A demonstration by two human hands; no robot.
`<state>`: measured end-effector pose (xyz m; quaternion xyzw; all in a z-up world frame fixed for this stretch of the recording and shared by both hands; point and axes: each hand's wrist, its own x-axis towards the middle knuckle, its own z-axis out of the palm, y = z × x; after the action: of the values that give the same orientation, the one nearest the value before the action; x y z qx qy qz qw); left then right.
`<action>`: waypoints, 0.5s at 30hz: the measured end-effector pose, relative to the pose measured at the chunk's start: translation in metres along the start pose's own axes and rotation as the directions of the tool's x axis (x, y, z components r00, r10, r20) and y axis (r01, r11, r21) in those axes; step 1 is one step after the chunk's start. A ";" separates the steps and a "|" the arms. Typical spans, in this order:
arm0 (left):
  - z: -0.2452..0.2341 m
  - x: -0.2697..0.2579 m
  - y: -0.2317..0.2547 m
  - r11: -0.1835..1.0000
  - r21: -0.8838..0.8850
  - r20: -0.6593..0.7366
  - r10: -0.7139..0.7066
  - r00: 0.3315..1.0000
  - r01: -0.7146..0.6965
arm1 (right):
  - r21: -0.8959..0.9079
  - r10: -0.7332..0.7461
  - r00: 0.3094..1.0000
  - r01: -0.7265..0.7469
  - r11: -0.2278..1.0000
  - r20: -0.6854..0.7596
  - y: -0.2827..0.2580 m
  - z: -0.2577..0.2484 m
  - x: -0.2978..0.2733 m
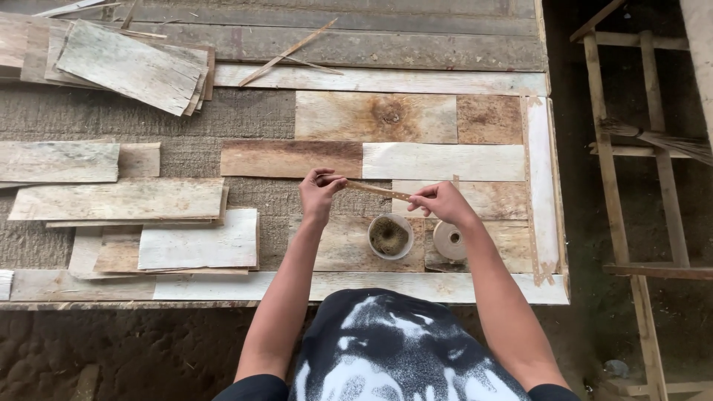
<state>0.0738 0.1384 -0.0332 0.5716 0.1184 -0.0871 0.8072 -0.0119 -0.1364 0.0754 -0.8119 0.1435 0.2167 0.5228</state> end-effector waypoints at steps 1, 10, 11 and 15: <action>-0.001 0.001 0.000 1.000 -0.001 -0.002 0.001 1.000 -0.001 | -0.001 -0.002 1.000 0.002 1.000 0.002 -0.004 0.000 -0.001; -0.016 0.010 -0.007 0.982 0.172 -0.067 0.086 0.994 -0.074 | -0.042 0.003 1.000 -0.003 0.999 0.010 -0.009 0.000 0.000; -0.015 0.011 -0.005 0.978 0.188 -0.071 0.101 0.992 -0.087 | -0.040 0.005 1.000 -0.005 0.999 0.006 -0.011 0.000 0.000; -0.020 0.016 -0.010 0.958 0.262 -0.088 0.142 0.986 -0.115 | -0.030 0.005 1.000 -0.004 1.000 0.010 -0.016 0.003 -0.003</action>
<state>0.0845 0.1538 -0.0530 0.6814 0.1114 -0.0187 0.7232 -0.0081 -0.1270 0.0888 -0.8182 0.1396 0.2239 0.5108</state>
